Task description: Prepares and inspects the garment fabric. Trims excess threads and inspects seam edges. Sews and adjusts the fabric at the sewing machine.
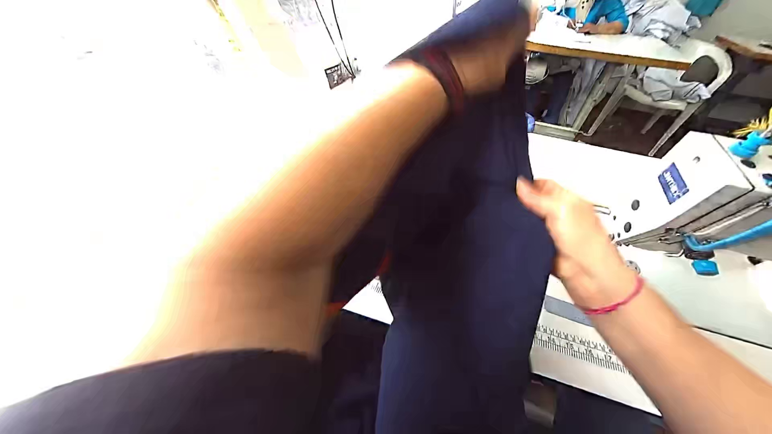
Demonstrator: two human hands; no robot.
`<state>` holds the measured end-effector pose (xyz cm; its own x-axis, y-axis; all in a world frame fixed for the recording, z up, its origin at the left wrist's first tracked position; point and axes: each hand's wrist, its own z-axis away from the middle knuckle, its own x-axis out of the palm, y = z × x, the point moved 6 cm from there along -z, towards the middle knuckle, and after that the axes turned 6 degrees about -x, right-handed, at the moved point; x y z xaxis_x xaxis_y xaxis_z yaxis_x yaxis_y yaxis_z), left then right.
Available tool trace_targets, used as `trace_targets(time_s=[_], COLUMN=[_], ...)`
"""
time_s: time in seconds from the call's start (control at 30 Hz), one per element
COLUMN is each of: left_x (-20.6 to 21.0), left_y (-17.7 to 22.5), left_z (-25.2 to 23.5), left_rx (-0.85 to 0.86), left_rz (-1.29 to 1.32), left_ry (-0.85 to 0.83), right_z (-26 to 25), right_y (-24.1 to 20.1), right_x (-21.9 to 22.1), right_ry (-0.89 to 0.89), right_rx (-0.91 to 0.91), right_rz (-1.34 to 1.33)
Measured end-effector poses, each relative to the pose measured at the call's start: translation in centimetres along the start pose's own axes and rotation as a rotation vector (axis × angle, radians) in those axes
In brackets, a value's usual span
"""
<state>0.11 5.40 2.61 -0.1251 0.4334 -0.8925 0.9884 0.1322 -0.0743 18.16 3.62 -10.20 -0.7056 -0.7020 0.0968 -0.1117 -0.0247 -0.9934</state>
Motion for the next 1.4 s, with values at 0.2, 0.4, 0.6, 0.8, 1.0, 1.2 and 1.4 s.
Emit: trace_targets(time_s=[0.2, 0.4, 0.6, 0.8, 1.0, 1.2, 1.4], left_x=[12.2, 9.8, 12.8, 12.2, 14.2, 15.9, 15.5], left_y=[2.8, -6.2, -3.8, -6.0, -4.8, -3.8, -1.4], left_z=[2.7, 17.2, 19.3, 11.6, 14.1, 19.0, 19.2], left_rx=[-0.111, -0.740, -0.586, -0.619, -0.713, -0.505, -0.058], left_rz=[0.774, 0.719, 0.383, 0.222, 0.280, 0.368, 0.570], left_ry=[-0.242, -0.397, -0.761, -0.523, -0.844, -0.091, 0.223], right_z=[1.2, 2.4, 3.5, 3.8, 3.6, 3.6, -3.6], right_y=[12.1, 11.9, 12.0, 12.4, 12.6, 9.9, 4.6], right_x=[-8.9, -10.7, -9.9, -9.6, -10.1, -9.8, -3.5], right_ry=[0.184, 0.058, -0.091, -0.065, -0.124, -0.266, -0.375], right_rx=[0.313, 0.005, -0.121, 0.194, 0.069, -0.194, -0.875], right_rz=[0.239, 0.441, 0.450, 0.296, 0.374, 0.809, 1.000])
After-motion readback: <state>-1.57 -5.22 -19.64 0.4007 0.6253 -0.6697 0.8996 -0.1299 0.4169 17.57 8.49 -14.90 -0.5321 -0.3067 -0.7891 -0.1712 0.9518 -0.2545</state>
